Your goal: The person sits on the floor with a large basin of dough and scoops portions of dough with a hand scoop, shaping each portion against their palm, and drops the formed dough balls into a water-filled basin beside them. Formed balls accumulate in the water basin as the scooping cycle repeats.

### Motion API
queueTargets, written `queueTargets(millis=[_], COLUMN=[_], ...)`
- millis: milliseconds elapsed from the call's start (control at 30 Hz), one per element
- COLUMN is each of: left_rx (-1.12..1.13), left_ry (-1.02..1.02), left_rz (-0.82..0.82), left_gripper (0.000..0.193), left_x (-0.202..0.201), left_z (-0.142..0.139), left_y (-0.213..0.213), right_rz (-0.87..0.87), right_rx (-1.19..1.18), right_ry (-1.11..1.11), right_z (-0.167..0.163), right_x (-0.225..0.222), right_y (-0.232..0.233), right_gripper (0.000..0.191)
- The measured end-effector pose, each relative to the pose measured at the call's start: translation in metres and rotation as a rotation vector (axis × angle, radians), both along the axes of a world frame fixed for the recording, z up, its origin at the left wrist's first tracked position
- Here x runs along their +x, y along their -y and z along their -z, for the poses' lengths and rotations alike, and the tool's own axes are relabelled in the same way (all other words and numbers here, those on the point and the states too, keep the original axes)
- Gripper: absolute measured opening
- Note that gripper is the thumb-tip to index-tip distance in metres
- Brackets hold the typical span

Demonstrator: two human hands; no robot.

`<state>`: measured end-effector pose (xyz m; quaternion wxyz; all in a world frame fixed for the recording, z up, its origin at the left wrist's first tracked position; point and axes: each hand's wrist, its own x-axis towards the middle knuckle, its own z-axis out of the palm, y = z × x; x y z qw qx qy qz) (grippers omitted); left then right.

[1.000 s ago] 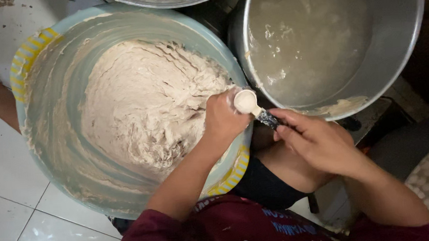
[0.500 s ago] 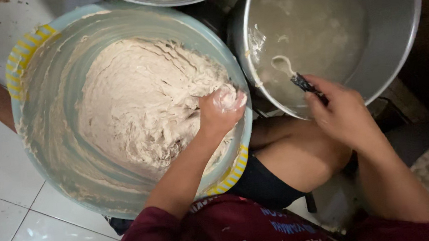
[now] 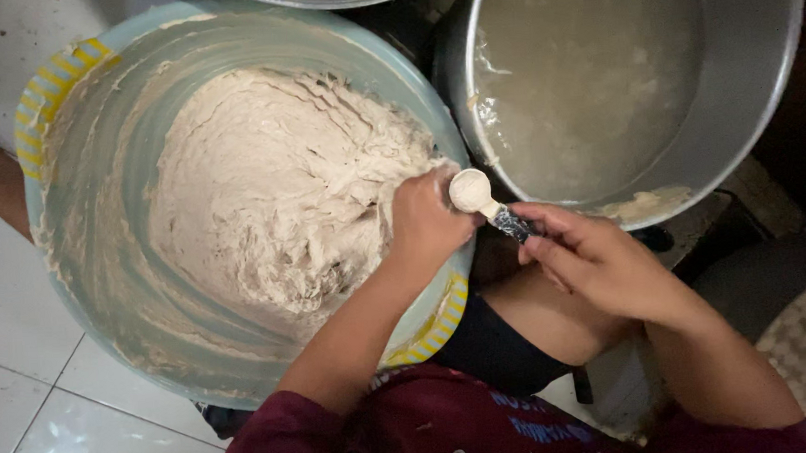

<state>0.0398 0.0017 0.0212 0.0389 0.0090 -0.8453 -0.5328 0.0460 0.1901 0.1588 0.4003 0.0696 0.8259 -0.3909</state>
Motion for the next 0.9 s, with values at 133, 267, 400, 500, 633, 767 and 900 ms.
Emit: queueTargets(millis=[133, 267, 400, 500, 633, 767, 900], left_rx=[-0.171, -0.047, 0.002, 0.075, -0.062, 0.139, 0.176], left_ry=[0.064, 0.102, -0.033, -0.089, -0.302, -0.244, -0.029], left_rz=[-0.089, -0.027, -0.046, -0.109, -0.070, -0.051, 0.007], left_gripper=[0.027, 0.028, 0.027, 0.023, 0.024, 0.029, 0.023], left_x=[-0.006, 0.007, 0.012, 0.014, 0.014, 0.012, 0.014], left_z=[0.009, 0.019, 0.029, 0.033, 0.031, 0.020, 0.010], left_y=[0.006, 0.006, 0.008, 0.006, 0.000, 0.000, 0.002], right_rz=[0.114, -0.048, -0.127, -0.039, -0.034, -0.275, -0.217], right_rx=[-0.104, 0.232, 0.335, 0.318, 0.142, 0.152, 0.064], right_ry=[-0.075, -0.351, -0.532, -0.498, -0.282, -0.631, -0.455], right_z=[0.003, 0.001, -0.002, -0.005, -0.011, -0.012, -0.005], right_x=[-0.006, -0.015, -0.025, -0.021, -0.005, 0.012, 0.017], right_y=[-0.024, -0.032, -0.027, -0.023, -0.014, 0.009, 0.018], right_gripper=[0.054, 0.053, 0.046, 0.043, 0.047, 0.047, 0.048])
